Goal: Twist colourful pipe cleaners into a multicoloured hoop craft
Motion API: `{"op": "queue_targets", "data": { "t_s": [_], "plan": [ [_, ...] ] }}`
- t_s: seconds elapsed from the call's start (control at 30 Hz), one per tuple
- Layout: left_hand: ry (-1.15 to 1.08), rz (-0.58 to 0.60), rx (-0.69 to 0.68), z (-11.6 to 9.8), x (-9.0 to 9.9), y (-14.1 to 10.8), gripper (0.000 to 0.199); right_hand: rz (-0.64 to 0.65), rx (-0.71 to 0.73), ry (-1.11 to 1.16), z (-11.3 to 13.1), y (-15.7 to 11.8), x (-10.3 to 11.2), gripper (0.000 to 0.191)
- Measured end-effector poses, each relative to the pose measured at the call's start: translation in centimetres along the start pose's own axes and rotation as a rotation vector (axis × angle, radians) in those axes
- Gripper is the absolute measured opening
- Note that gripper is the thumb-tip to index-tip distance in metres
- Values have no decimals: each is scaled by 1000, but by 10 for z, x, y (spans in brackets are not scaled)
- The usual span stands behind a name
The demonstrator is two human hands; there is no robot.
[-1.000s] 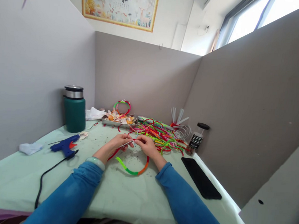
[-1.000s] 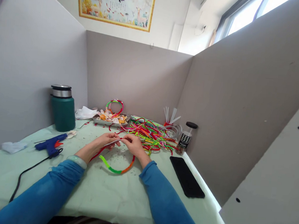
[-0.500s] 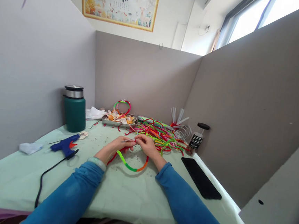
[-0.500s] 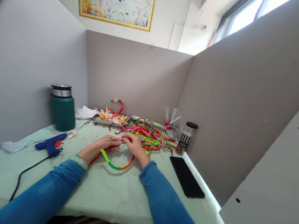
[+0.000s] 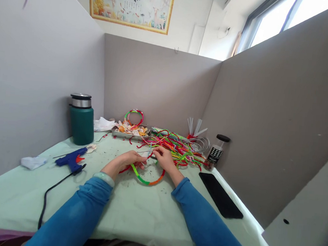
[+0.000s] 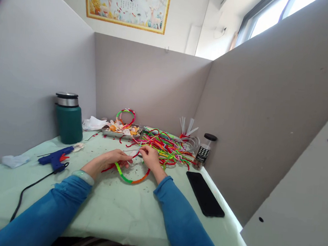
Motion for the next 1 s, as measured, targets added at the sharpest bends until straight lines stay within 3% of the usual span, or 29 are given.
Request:
{"op": "queue_targets", "data": {
  "t_s": [0.1,0.27,0.47,0.67,0.83,1.0],
  "plan": [
    [62,-41,9,2,7,1,51,-5,-9,-36,-1,-1,1,16],
    [210,-26,-127,-14,6,2,44,66,-13,-120,-3,0,-8,12],
    [191,-63,-215,-30,9,-4,41,118,2,-176,-3,1,-14,11],
    [301,-314,-143,-21,40,-2,42,78,-37,-238,-4,0,-11,12],
    [489,-363,-262,-40,35,-6,37,148,-34,-324,-3,1,-20,12],
    [632,-543,-305,-55,40,-22,27,297,44,-271,9,-1,-38,11]
  ]
}}
Point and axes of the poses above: each hand's wrist, its own y-axis towards the middle knuckle, its own x-axis out of the back of the hand, z = x × y, the point moved 10 cm from there along y, towards the middle knuckle, and after that the axes turned 14 degrees about z, right-handed, at the moved point
